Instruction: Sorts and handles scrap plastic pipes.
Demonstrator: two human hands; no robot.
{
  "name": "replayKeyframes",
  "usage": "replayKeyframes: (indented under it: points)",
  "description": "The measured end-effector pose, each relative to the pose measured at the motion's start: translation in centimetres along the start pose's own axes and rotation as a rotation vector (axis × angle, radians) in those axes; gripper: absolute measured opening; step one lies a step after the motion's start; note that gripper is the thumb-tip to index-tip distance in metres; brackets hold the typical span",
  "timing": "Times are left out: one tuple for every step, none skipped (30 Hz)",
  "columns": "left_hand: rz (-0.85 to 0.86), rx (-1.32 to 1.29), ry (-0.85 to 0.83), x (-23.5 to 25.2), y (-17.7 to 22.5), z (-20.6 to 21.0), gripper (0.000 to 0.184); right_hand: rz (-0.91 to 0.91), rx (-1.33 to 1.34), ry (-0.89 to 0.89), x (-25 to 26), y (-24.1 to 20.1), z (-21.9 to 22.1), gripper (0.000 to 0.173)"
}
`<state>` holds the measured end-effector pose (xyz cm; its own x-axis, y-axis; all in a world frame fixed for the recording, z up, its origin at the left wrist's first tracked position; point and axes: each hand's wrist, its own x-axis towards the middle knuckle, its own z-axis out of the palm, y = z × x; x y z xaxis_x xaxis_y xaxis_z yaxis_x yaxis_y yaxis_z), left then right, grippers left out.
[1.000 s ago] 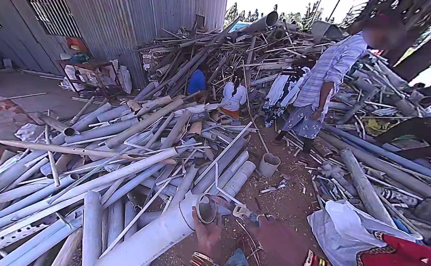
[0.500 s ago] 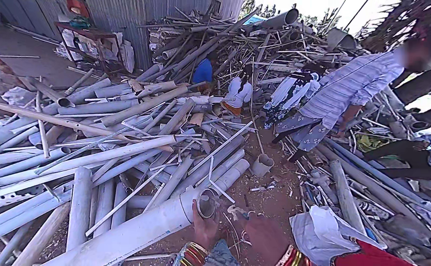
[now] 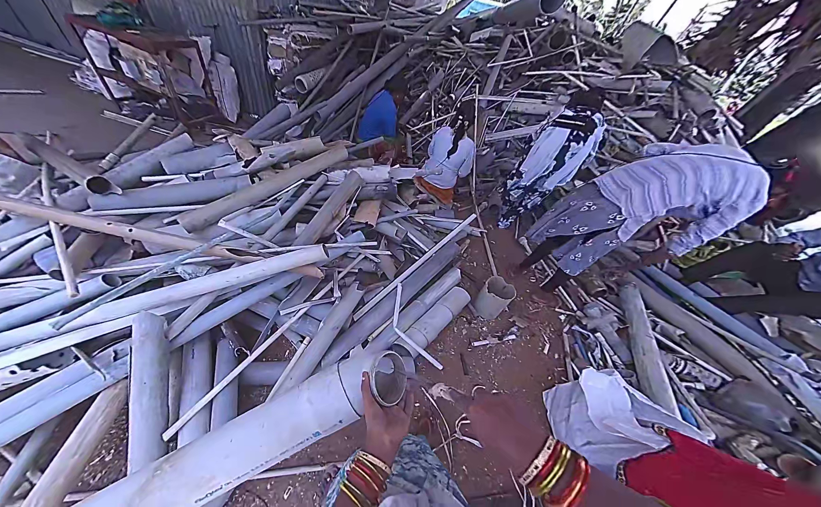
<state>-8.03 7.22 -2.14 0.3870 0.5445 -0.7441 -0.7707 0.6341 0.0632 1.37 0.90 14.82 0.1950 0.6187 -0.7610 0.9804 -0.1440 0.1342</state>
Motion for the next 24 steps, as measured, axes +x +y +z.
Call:
replayKeyframes:
  points:
    - [-0.001, 0.003, -0.005, 0.0, -0.2, -0.2, 0.066, -0.038, 0.025, -0.022, -0.1, 0.2, 0.0, 0.048]
    - [0.004, 0.010, -0.007, 0.2, -0.3, -0.4, 0.065, -0.091, 0.050, -0.051, -0.1, 0.4, 0.0, 0.042]
    - [0.006, 0.008, -0.008, 0.3, -0.3, -0.5, 0.064, -0.130, 0.072, -0.075, -0.1, 0.5, -0.2, 0.038]
    - [0.000, 0.002, -0.001, 0.2, -0.4, -0.4, 0.064, -0.136, 0.082, -0.072, 0.0, 0.7, -0.3, 0.036]
    - [-0.013, -0.007, 0.002, 0.0, -0.5, -0.4, 0.065, -0.117, 0.075, -0.054, 0.1, 0.9, -0.5, 0.037]
    - [-0.025, -0.021, -0.001, -0.1, -0.6, -0.5, 0.067, -0.087, 0.045, -0.044, 0.3, 0.9, -0.6, 0.039]
    - [-0.025, -0.017, 0.003, -0.1, -0.6, -0.8, 0.068, -0.087, 0.014, -0.049, 0.5, 0.8, -0.7, 0.041]
    - [-0.009, 0.010, 0.017, 0.0, -0.6, -1.0, 0.068, -0.134, -0.003, -0.068, 0.5, 0.8, -0.7, 0.037]
    - [0.021, 0.049, 0.016, 0.2, -0.8, -1.0, 0.068, -0.196, -0.009, -0.089, 0.6, 0.9, -0.9, 0.032]
    - [0.038, 0.060, -0.005, 0.3, -1.0, -1.1, 0.068, -0.229, -0.009, -0.094, 0.5, 1.1, -1.4, 0.029]
    - [0.029, 0.057, -0.028, 0.3, -1.2, -1.3, 0.070, -0.227, -0.010, -0.070, 0.4, 1.4, -1.8, 0.029]
    - [0.014, 0.044, -0.044, 0.4, -1.3, -1.6, 0.071, -0.204, -0.020, -0.034, 0.3, 1.7, -2.0, 0.030]
    - [0.009, 0.048, -0.036, 0.6, -1.5, -1.7, 0.072, -0.194, -0.027, -0.009, 0.3, 1.9, -2.2, 0.031]
    - [0.009, 0.056, -0.024, 0.7, -1.6, -1.7, 0.073, -0.212, -0.031, -0.015, 0.2, 1.9, -2.4, 0.031]
    - [0.016, 0.073, -0.018, 0.6, -1.7, -1.6, 0.072, -0.255, -0.029, -0.036, 0.2, 2.0, -2.5, 0.032]
    - [0.025, 0.093, -0.014, 0.6, -1.8, -1.5, 0.071, -0.290, -0.021, -0.047, 0.2, 2.1, -2.5, 0.031]
    - [0.025, 0.094, -0.023, 0.5, -1.9, -1.7, 0.071, -0.301, -0.026, -0.040, 0.2, 2.1, -2.5, 0.031]
    - [0.020, 0.080, -0.029, 0.5, -1.9, -1.9, 0.071, -0.294, -0.037, -0.023, 0.1, 2.1, -2.5, 0.029]
    - [0.019, 0.074, -0.026, 0.5, -2.0, -2.0, 0.071, -0.281, -0.052, -0.015, -0.1, 2.0, -2.5, 0.029]
    - [0.019, 0.081, -0.017, 0.5, -2.0, -1.9, 0.071, -0.282, -0.067, -0.024, -0.3, 1.9, -2.6, 0.029]
    - [0.020, 0.092, -0.008, 0.4, -2.0, -1.8, 0.070, -0.299, -0.070, -0.038, -0.2, 1.9, -2.5, 0.030]
    - [0.024, 0.098, -0.001, 0.3, -2.0, -1.7, 0.071, -0.312, -0.065, -0.043, -0.1, 2.0, -2.4, 0.031]
    - [0.024, 0.098, 0.002, 0.3, -2.0, -1.6, 0.071, -0.303, -0.060, -0.037, 0.0, 2.0, -2.3, 0.032]
    - [0.022, 0.089, -0.002, 0.2, -2.0, -1.7, 0.071, -0.277, -0.059, -0.025, 0.0, 2.0, -2.2, 0.032]
